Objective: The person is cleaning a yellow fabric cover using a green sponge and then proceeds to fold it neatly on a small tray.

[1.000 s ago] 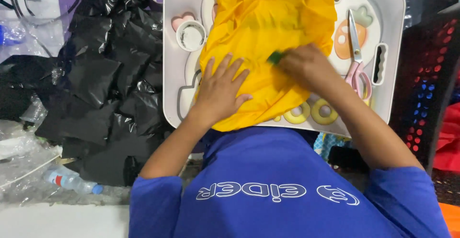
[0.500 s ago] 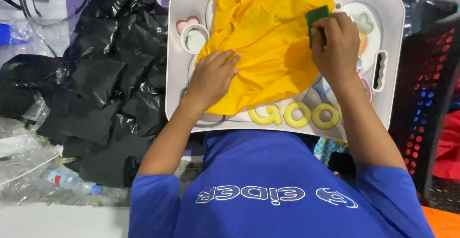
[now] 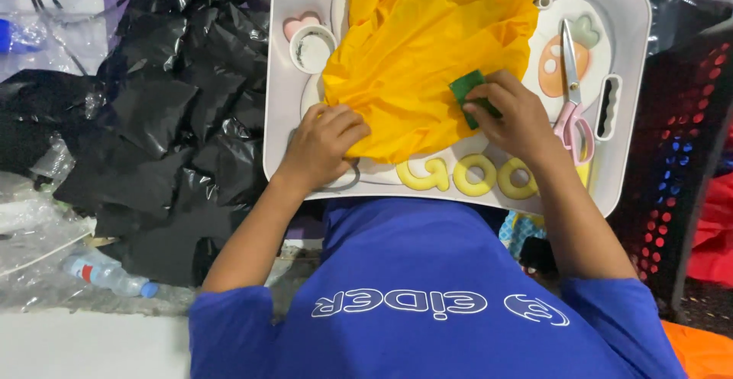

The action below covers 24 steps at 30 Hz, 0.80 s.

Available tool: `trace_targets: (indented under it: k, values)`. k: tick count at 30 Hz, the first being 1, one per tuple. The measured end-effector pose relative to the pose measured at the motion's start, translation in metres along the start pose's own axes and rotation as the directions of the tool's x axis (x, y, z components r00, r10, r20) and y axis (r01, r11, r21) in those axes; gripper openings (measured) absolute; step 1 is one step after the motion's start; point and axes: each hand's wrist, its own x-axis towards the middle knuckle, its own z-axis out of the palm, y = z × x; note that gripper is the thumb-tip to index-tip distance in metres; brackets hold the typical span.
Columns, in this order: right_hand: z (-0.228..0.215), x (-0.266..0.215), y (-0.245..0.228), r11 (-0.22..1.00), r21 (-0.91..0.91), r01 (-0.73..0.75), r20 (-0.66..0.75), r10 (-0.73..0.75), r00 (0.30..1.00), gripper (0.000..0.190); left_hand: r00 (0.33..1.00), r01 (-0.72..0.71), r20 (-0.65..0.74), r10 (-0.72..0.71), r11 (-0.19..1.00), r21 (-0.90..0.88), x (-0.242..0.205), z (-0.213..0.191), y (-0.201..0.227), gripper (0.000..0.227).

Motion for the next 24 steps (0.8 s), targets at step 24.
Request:
trace_targets:
  k: [24]
  values:
    - [-0.018,0.009,-0.021,0.994,-0.103,-0.032,-0.111,0.021,0.994,0.017,0.999,-0.033,-0.044,0.031,0.998,-0.046,0.015,0.019,0.021,0.03]
